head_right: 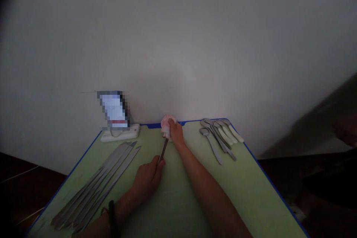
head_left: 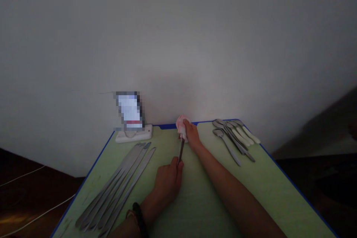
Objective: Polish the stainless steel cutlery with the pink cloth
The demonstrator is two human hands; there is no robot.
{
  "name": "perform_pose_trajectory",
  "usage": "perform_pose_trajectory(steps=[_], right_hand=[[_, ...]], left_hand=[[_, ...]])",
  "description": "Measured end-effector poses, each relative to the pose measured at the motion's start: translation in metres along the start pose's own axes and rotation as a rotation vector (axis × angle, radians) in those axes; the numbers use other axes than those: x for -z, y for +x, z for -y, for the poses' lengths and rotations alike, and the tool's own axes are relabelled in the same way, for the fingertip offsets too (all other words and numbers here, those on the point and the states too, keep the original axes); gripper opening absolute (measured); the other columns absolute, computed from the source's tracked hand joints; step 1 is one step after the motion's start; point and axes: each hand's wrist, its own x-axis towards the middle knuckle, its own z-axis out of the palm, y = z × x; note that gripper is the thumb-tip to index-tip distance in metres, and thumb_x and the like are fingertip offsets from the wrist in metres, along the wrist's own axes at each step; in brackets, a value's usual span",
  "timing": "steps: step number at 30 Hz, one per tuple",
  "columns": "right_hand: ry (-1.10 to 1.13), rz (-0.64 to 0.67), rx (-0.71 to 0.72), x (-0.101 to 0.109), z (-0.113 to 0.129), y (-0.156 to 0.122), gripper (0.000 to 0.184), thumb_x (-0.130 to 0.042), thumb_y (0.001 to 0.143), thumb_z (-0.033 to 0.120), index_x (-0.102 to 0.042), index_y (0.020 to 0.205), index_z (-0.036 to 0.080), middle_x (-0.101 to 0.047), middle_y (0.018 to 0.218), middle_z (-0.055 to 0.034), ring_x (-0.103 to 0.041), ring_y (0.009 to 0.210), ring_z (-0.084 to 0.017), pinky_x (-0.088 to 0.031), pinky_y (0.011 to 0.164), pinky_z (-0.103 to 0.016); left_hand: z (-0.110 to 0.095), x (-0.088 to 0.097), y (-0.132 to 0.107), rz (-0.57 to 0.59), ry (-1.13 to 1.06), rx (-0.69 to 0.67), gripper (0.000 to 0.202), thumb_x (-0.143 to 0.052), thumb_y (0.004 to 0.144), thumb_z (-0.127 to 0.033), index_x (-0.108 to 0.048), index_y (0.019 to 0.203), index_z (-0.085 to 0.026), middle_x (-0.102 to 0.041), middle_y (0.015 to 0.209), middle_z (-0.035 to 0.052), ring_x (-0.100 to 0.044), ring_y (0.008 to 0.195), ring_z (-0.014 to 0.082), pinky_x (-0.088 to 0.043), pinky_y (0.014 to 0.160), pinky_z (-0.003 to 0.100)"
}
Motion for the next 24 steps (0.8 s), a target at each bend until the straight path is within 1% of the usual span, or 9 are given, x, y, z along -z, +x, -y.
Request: perform_pose_trajectory(steps=[3,6,9,11,16,20,24], right_hand=[[-0.036,0.004,0.020,-0.002,-0.002,-0.006,0.042,-0.040,0.081,0.052,-0.050,0.056,0.019,-0.051,0.040,-0.0016,-0.051,0.040,-0.014,-0.038,0.040,-0.022],[-0.071,0.011,0.049,-0.006,-0.006,-0.020,0.042,-0.043,0.078,0.055,-0.048,0.056,0.019,-0.050,0.042,-0.0003,-0.049,0.042,-0.012,-0.034,0.040,-0.021],[-0.118,0.020,0.109,-0.008,-0.008,-0.032,0.042,-0.045,0.077,0.056,-0.047,0.057,0.019,-0.050,0.047,0.0005,-0.047,0.046,-0.011,-0.032,0.042,-0.021],[-0.139,0.037,0.137,-0.010,-0.009,-0.034,0.042,-0.045,0.077,0.055,-0.047,0.057,0.018,-0.050,0.050,0.0005,-0.046,0.048,-0.011,-0.032,0.044,-0.022],[-0.122,0.048,0.112,-0.011,-0.010,-0.024,0.040,-0.046,0.076,0.053,-0.048,0.056,0.018,-0.051,0.050,0.0002,-0.049,0.050,-0.012,-0.035,0.046,-0.022],[-0.078,0.036,0.071,-0.008,-0.010,-0.011,0.040,-0.043,0.079,0.053,-0.051,0.060,0.018,-0.054,0.049,-0.0010,-0.054,0.051,-0.014,-0.038,0.045,-0.022],[-0.025,0.032,0.026,-0.005,-0.008,-0.002,0.039,-0.043,0.079,0.051,-0.051,0.062,0.017,-0.055,0.046,-0.0011,-0.054,0.044,-0.012,-0.038,0.041,-0.020]], left_hand=[[0.002,0.000,0.002,-0.007,-0.045,0.023,0.032,-0.021,0.098,-0.030,-0.050,0.102,-0.017,-0.069,0.081,0.0064,-0.066,0.075,0.0208,-0.038,0.062,0.027],[0.005,-0.001,0.004,-0.015,-0.105,0.019,0.032,-0.021,0.097,-0.030,-0.050,0.100,-0.016,-0.069,0.079,0.0063,-0.065,0.071,0.0200,-0.036,0.059,0.027],[0.007,-0.004,0.005,-0.026,-0.147,0.015,0.032,-0.021,0.097,-0.029,-0.049,0.103,-0.015,-0.068,0.078,0.0075,-0.064,0.068,0.0206,-0.034,0.058,0.027],[0.007,-0.005,0.005,-0.039,-0.177,0.019,0.032,-0.022,0.096,-0.029,-0.049,0.104,-0.014,-0.067,0.076,0.0076,-0.063,0.067,0.0208,-0.034,0.057,0.027],[0.010,-0.007,0.006,-0.053,-0.275,0.022,0.032,-0.020,0.096,-0.030,-0.049,0.099,-0.015,-0.064,0.072,0.0061,-0.060,0.061,0.0191,-0.034,0.056,0.026],[0.012,-0.010,0.006,-0.064,-0.271,-0.010,0.030,-0.022,0.095,-0.032,-0.048,0.093,-0.017,-0.062,0.068,0.0039,-0.058,0.059,0.0180,-0.033,0.056,0.025],[0.013,-0.010,0.005,-0.058,-0.272,-0.032,0.031,-0.021,0.095,-0.034,-0.047,0.091,-0.018,-0.061,0.067,0.0031,-0.058,0.059,0.0179,-0.034,0.056,0.025]])
